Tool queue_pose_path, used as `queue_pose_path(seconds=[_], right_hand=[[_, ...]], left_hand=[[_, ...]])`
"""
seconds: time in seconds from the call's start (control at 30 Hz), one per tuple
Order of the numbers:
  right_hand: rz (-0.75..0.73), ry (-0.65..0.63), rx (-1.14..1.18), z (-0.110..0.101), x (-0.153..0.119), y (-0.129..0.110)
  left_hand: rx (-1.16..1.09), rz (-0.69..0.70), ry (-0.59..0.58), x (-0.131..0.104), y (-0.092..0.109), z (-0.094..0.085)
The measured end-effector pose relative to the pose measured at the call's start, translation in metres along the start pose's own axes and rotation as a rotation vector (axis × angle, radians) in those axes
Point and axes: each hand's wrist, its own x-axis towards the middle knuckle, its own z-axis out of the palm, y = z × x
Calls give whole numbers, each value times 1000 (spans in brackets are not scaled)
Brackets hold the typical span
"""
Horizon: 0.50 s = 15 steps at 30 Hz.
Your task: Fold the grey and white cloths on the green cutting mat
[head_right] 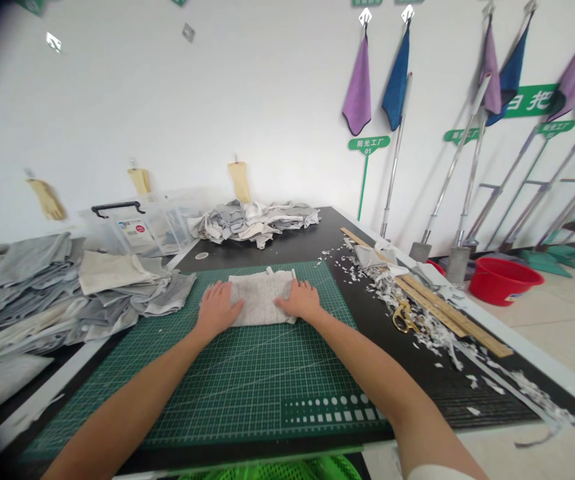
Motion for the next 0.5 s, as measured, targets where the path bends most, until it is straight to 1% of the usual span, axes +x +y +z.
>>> queue_pose_path(seconds=[0.03, 0.07, 0.13, 0.2, 0.27, 0.33, 0.37, 0.5], right_hand=[[-44, 35, -4, -1, -2, -3], [-118, 59, -4, -3, -4, -6], [-319, 45, 8, -5, -9, -11], [-517, -75, 20, -5, -14, -14], [-645, -194, -1, -5, -17, -14], [-690, -244, -44, -5, -17, -14], [-682, -245, -62, -5, -16, -13], [-537, -183, -106, -6, -9, -8]], left_hand=[[-24, 87, -8, -3, 6, -2], [-47, 164, -20, -5, 11, -4], [-84, 277, -62, -11, 21, -7], [-107, 334, -135, -15, 27, -7], [-117, 344, -198, -18, 28, -5], [-120, 326, -213, -18, 25, -4], [-120, 312, -202, -18, 22, -3], [-105, 282, -102, -17, 15, -4]])
